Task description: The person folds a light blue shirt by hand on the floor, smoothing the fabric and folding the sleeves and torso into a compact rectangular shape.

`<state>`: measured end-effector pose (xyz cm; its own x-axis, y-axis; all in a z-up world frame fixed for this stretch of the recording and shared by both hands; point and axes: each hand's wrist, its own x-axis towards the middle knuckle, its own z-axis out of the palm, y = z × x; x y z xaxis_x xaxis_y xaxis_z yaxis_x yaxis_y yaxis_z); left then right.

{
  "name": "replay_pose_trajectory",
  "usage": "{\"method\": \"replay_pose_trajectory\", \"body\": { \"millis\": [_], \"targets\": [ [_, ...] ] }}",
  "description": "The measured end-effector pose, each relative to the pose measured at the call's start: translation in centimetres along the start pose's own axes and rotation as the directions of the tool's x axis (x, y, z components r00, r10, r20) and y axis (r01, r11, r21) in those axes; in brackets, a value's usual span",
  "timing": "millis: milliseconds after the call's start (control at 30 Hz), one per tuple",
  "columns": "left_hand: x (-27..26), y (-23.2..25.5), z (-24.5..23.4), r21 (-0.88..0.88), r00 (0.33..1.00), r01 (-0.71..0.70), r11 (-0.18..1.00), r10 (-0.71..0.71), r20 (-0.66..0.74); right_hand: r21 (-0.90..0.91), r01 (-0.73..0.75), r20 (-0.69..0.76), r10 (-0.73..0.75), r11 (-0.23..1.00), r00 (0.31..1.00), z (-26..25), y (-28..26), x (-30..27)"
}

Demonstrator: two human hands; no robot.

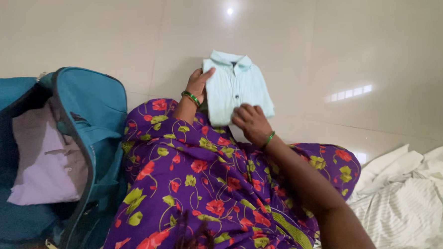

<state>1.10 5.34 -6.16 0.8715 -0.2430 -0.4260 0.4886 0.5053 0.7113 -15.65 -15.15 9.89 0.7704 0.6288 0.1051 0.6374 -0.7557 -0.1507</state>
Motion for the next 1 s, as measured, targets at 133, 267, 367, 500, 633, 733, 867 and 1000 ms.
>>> {"method": "replay_pose_trajectory", "body": {
  "millis": [133,267,367,500,633,733,867,1000],
  "targets": [
    [4.2,-5.4,-2.3,0.626,0.956,-0.053,0.778,0.220,-0.192,0.162,-0.159,0.225,0.120,0.974,0.967,5.3,0.2,-2.9],
    [6.5,-6.9,-2.4,0.620,0.925,-0.189,0.762,0.349,-0.147,0.254,-0.296,0.277,0.224,0.921,0.934,6.2,0.0,-3.8],
    [8.0,-6.8,-1.7,0.501,0.924,-0.299,0.812,0.378,-0.062,0.266,-0.277,0.256,0.209,0.923,0.944,5.7,-0.4,-3.6],
    [6.4,-4.9,0.5,0.702,0.869,-0.278,0.656,0.484,-0.108,0.340,-0.286,0.220,0.220,0.896,0.950,5.6,-0.1,-2.9],
    [-0.1,-1.8,4.9,0.989,0.693,-0.145,-0.032,0.710,0.125,0.547,-0.360,0.107,0.364,0.756,0.925,6.3,0.7,-2.5],
    [-4.6,-3.2,6.8,0.954,0.726,-0.278,-0.115,0.625,0.287,0.705,-0.574,0.172,0.686,0.415,0.707,8.4,2.1,-2.5],
    [-7.4,-7.1,6.0,0.979,0.791,-0.187,0.078,0.603,0.103,0.829,-0.443,-0.151,0.899,0.342,0.411,12.9,6.5,-4.6],
    [-6.0,-8.1,3.5,0.945,0.826,0.108,0.309,0.501,-0.258,0.849,-0.528,0.148,0.970,-0.024,0.194,16.1,10.0,-8.6]
  ]
}}
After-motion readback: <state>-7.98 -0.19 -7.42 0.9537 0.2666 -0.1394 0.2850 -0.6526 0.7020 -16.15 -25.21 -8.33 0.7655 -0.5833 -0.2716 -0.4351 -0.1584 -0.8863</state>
